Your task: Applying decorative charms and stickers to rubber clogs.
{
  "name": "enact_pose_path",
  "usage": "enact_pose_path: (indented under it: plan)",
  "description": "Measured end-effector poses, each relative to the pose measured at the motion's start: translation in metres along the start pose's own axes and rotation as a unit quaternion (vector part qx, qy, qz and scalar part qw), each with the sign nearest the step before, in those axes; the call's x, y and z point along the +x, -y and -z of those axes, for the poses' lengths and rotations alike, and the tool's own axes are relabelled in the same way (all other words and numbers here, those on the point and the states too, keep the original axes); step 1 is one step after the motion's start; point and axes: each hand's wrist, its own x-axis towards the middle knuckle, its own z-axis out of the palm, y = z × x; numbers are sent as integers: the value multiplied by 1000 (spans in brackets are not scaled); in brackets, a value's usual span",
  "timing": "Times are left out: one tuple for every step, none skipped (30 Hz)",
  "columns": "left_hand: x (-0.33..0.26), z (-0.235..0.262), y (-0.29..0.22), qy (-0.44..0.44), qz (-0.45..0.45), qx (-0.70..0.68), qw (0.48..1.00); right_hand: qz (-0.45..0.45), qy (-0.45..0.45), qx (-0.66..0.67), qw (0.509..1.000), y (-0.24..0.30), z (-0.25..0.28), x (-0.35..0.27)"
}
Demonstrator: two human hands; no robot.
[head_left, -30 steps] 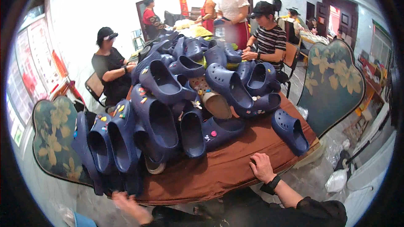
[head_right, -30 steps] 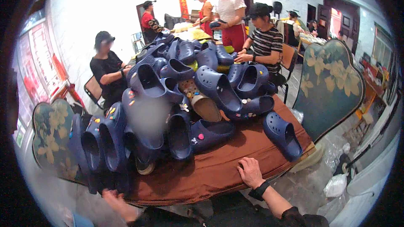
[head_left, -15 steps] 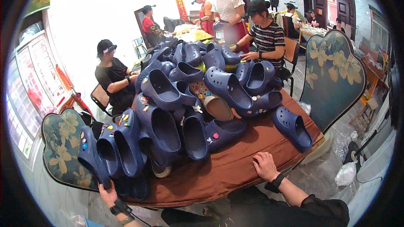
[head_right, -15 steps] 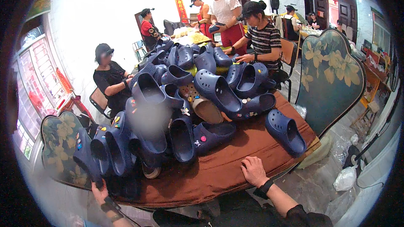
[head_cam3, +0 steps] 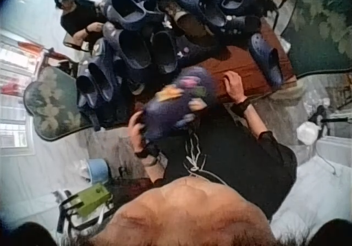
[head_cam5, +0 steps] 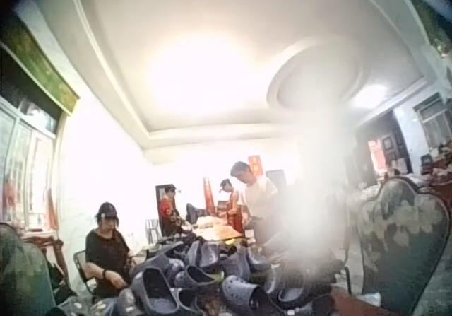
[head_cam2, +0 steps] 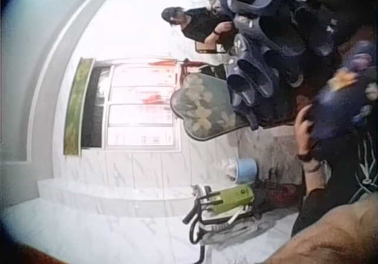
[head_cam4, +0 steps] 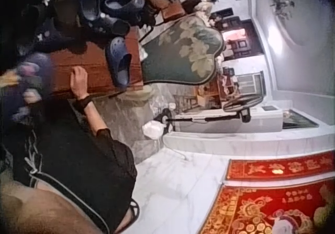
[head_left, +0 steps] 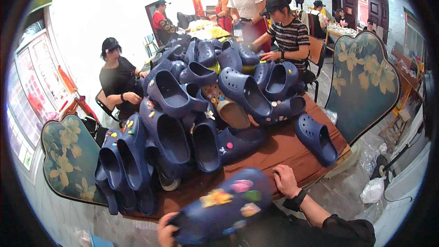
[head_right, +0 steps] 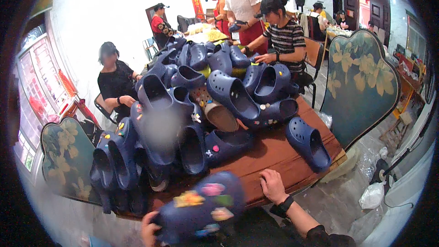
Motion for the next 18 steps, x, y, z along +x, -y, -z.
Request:
enact_pose_path:
  plan:
    - [11,0,41,85,129,-34,987,-32,-35,60,997,-3,0,0]
    - [16,-27,45,98,110,-11,989,-61,-69,141,986,1,5,2]
    - [22,-45,54,126,121,5,985,-103,-84,163,978,-1,7,2]
    - [26,-59,73,138,95,-14,986,-171,-74,216,958,-8,7,1]
    - [34,-70,81,138,93,11,986,-241,-65,266,931,-16,8,0]
    - [40,-76,92,118,99,12,988,-252,-56,266,929,-14,12,3]
    - [44,-78,103,98,106,14,990,-250,-44,351,901,-7,18,9]
    - [50,-79,106,81,73,40,993,-250,-34,433,866,-1,23,15]
    - [53,-78,107,69,43,66,994,-265,8,444,856,2,27,18]
    - [55,-79,105,78,59,62,993,-259,21,473,842,-11,19,12]
    - [58,-78,106,79,74,58,992,-277,29,470,838,-7,22,13]
    - [55,-77,108,77,88,66,991,-205,56,381,900,0,24,20]
    - [56,-77,107,72,97,73,990,-123,82,289,946,5,23,24]
    - [54,-76,102,69,82,247,963,-129,88,289,944,6,22,22]
    - [53,-82,97,71,88,246,963,-117,90,288,946,6,21,21]
    - [52,-90,90,48,-23,322,945,-103,90,287,948,6,20,20]
    - [52,-101,83,23,-134,391,910,-106,93,286,948,4,20,19]
    - [51,-110,75,52,-157,399,902,-105,101,293,945,3,18,18]
